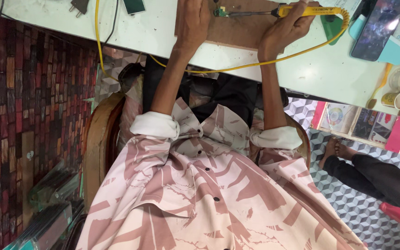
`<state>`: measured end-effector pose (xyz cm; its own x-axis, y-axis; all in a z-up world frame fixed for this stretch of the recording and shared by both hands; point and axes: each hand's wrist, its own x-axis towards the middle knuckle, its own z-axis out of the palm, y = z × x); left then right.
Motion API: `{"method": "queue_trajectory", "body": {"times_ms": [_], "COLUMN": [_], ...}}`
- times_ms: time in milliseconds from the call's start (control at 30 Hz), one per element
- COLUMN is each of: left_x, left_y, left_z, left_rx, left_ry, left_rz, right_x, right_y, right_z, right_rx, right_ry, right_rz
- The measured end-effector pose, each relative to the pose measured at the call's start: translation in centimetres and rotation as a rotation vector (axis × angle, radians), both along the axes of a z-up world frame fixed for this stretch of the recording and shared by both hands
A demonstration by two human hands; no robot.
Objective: The person uses a soldering iron and tweezers to work on a small green circuit board placed on a wooden board. They repeatedly apply heat to specific points on the board while holding it steady with tweezers.
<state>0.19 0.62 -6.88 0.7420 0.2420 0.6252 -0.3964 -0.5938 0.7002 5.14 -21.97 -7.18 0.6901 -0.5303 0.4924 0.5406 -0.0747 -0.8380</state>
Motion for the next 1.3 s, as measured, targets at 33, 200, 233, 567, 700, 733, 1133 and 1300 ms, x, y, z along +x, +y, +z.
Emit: {"method": "queue_trajectory", "body": {"times_ms": [33, 200, 233, 567, 700, 733, 1133, 1300], "left_x": [-0.2, -0.8, -0.8, -1.6, -1.7, -1.7, -1.2, -1.2], "left_y": [0.0, 0.0, 0.0, 0.3, 0.2, 0.2, 0.6, 0.4], "left_z": [0.6, 4.8, 5.6, 7.4, 8.1, 8.3, 8.5, 8.7], "left_rx": [-0.001, -0.238, -0.22, -0.144, -0.215, -0.16, -0.431, -0.457], "left_ry": [0.027, -0.005, -0.013, 0.133, 0.119, 0.079, 0.049, 0.125], "left_rz": [0.008, -0.285, -0.279, -0.196, -0.242, -0.209, -0.23, -0.319], "right_x": [-0.2, -1.6, -1.6, -3.7, -4.5, -4.8, -5.6, -5.6], "right_y": [0.2, 1.4, 1.7, 2.9, 3.9, 3.9, 5.1, 5.0], "right_z": [0.2, 3.1, 3.9, 11.0, 13.9, 14.6, 18.3, 18.4], "right_rx": [0.025, -0.164, -0.187, -0.643, -0.733, -0.698, -0.698, -0.777], "right_ry": [0.007, 0.038, 0.02, 0.016, 0.052, 0.071, 0.083, 0.163], "right_rz": [0.01, -0.114, -0.089, 0.116, 0.174, 0.239, 0.282, 0.246]}}
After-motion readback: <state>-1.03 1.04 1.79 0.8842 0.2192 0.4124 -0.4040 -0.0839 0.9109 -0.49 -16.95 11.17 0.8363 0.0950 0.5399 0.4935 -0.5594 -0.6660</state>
